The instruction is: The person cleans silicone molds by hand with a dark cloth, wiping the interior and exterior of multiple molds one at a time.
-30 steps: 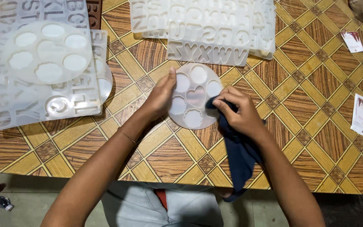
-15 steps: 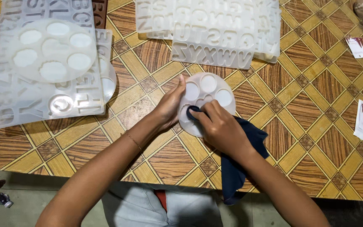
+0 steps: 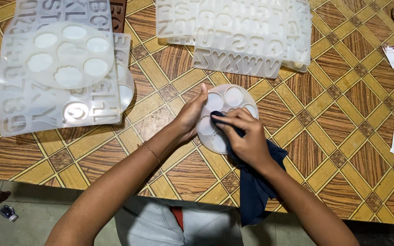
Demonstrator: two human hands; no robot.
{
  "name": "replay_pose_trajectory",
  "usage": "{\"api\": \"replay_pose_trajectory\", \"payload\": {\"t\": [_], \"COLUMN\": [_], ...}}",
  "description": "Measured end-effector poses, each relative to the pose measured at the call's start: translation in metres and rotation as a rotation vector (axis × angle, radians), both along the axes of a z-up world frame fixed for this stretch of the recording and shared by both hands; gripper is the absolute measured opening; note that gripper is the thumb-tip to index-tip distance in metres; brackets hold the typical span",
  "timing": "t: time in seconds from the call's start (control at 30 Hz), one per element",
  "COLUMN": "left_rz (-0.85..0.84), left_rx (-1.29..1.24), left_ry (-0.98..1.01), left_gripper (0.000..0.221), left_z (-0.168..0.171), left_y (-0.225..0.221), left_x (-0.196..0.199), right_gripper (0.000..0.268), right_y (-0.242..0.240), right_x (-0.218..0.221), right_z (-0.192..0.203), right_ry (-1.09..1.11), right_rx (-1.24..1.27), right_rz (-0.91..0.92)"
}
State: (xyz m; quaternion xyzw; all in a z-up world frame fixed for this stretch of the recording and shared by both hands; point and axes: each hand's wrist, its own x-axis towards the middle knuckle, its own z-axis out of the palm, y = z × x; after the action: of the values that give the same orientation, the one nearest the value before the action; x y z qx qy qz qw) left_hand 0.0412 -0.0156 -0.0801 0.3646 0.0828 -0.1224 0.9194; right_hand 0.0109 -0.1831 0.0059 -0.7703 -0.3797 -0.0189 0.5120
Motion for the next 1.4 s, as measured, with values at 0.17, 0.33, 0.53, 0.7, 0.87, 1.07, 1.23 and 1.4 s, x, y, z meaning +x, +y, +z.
{"api": "replay_pose_trajectory", "payload": {"t": [0.17, 0.33, 0.53, 0.7, 0.87, 1.07, 1.23, 1.4], "left_rz": [-0.013, -0.007, 0.1, 0.193, 0.12, 0.009, 0.06, 0.039], "left_rx": [-0.007, 0.021, -0.005, 0.023, 0.16, 0.426, 0.349, 0.371], "left_ry": [0.009, -0.005, -0.001, -0.01, -0.062, -0.313, -0.256, -0.263], "left_gripper": [0.059, 0.057, 0.063, 0.058, 0.047, 0.049, 0.055, 0.057], "left_z": [-0.011, -0.026, 0.029, 0.035, 0.03, 0.017, 0.012, 0.021], "left_y": [0.0, 0.004, 0.017, 0.02, 0.007, 0.02, 0.01, 0.015], "left_x": [0.005, 0.01, -0.01, -0.004, -0.012, -0.008, -0.002, -0.004], "right_gripper": [0.026, 0.022, 0.024, 0.026, 0.026, 0.021, 0.017, 0.012], "right_y": [0.008, 0.002, -0.026, -0.042, -0.03, -0.017, -0.016, -0.022], "right_x": [-0.01, -0.003, 0.016, 0.036, 0.034, 0.024, 0.022, 0.029], "right_z": [-0.006, -0.001, 0.006, -0.009, -0.017, -0.01, -0.006, -0.001], "right_ry": [-0.198, -0.163, -0.271, -0.241, -0.34, -0.293, -0.19, -0.164], "right_rx": [-0.138, -0.311, -0.455, -0.326, -0.181, -0.23, -0.191, -0.216], "right_rz": [-0.042, 0.131, 0.072, -0.106, -0.321, -0.236, -0.119, -0.031]}}
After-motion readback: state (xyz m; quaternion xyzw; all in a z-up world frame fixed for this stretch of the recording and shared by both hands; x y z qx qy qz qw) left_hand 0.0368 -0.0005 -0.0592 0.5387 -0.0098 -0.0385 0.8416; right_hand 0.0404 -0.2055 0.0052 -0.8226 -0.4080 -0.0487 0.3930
